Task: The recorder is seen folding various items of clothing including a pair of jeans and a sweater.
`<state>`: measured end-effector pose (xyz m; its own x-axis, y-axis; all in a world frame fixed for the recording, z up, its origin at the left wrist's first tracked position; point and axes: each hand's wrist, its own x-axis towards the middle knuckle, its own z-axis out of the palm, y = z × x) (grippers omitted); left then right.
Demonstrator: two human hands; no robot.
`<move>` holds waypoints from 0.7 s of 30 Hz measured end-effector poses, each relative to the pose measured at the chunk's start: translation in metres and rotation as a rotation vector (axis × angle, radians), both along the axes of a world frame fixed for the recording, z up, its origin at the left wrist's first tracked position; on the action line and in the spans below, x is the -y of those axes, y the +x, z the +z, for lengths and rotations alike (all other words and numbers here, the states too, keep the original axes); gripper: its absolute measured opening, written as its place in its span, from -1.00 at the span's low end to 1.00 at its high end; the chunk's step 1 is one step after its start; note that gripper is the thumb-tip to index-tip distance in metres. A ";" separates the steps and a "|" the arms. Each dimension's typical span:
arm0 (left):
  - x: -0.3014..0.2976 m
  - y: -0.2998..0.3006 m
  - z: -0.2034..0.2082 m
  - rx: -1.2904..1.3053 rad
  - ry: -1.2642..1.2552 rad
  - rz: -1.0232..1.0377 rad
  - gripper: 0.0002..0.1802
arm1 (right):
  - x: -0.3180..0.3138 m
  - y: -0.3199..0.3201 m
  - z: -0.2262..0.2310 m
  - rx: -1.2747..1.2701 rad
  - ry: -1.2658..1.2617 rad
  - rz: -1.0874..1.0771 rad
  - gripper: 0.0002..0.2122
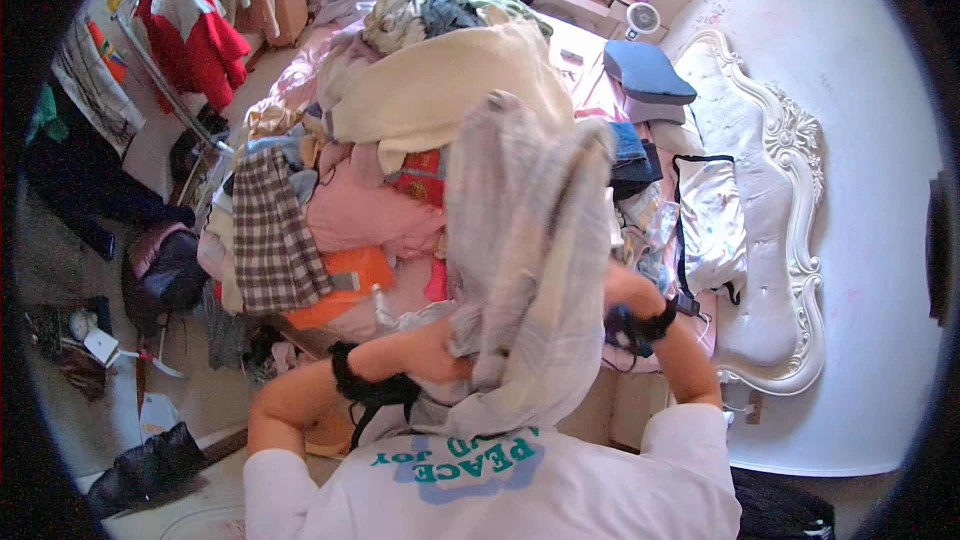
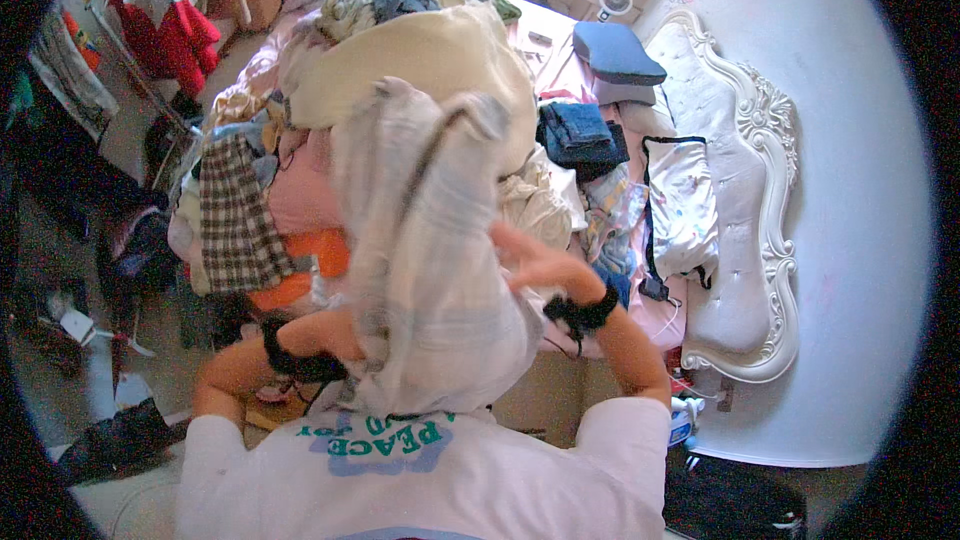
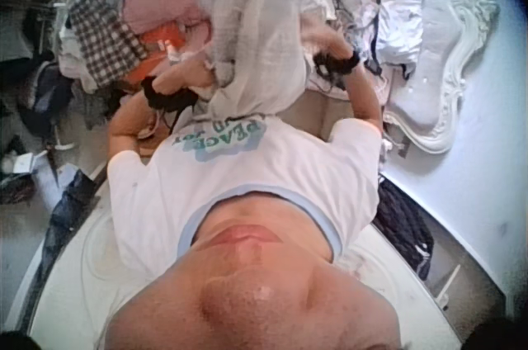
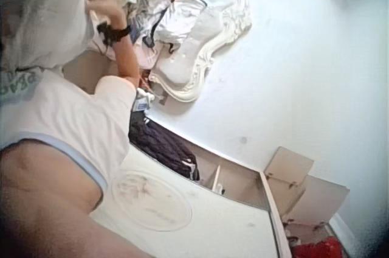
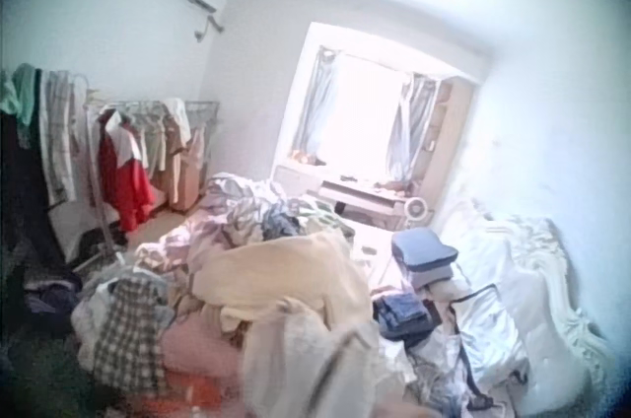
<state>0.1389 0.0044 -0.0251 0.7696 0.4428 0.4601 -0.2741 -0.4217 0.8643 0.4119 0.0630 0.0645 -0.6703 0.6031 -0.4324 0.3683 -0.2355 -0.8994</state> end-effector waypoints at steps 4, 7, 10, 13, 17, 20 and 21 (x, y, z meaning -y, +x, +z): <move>0.005 -0.034 0.003 -0.143 -0.013 0.230 -0.48 | 0.049 0.014 -0.022 -0.168 0.219 0.127 0.24; 0.010 -0.031 0.026 -0.075 -0.398 0.387 -0.47 | 0.070 -0.009 0.001 -0.019 0.462 0.173 0.05; 0.016 -0.010 0.024 0.136 -0.939 0.325 -0.47 | 0.084 -0.025 -0.032 -0.012 0.582 -0.023 -0.32; -0.003 0.016 0.027 0.000 -0.511 0.415 -0.47 | 0.091 -0.032 -0.085 -0.123 0.720 -0.401 -0.63; -0.016 -0.008 0.086 -0.189 -0.413 0.569 -0.26 | 0.074 -0.017 -0.079 -0.110 0.455 -0.478 -0.64; -0.025 -0.038 0.080 0.176 -0.372 0.577 -0.22 | 0.030 0.022 -0.058 -0.064 0.492 -0.693 -0.68; -0.022 -0.053 0.076 0.206 -0.411 0.700 -0.24 | 0.010 0.036 -0.033 -0.027 0.602 -0.747 -0.70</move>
